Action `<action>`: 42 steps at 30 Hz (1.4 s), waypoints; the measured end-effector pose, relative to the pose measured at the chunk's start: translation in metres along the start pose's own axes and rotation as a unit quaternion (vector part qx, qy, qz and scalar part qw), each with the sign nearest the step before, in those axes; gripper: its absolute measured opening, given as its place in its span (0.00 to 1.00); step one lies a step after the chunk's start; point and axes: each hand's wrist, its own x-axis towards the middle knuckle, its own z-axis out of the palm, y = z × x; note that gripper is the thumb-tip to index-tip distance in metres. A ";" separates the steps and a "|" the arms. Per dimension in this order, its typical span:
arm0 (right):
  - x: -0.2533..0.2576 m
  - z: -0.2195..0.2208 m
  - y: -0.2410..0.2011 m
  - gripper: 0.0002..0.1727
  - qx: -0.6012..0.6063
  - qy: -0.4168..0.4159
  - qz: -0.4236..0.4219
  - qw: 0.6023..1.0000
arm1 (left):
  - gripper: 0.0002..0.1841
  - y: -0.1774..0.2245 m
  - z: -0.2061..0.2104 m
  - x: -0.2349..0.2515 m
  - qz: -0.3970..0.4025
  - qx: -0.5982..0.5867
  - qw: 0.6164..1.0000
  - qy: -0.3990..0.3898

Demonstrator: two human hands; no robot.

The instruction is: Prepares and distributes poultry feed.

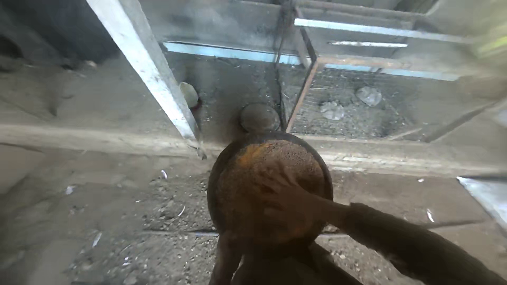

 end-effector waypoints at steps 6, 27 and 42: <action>0.071 -0.075 0.176 0.49 0.146 0.252 0.247 0.924 | 0.09 0.037 0.039 0.101 0.063 -0.013 0.989 0.131; 0.318 -0.119 0.269 0.27 0.623 0.111 0.243 0.735 | 0.14 0.151 0.111 0.251 0.186 -0.028 0.964 0.189; 0.440 -0.053 0.168 0.41 0.120 0.024 0.075 0.990 | 0.17 0.141 0.067 0.282 0.087 0.016 0.979 0.184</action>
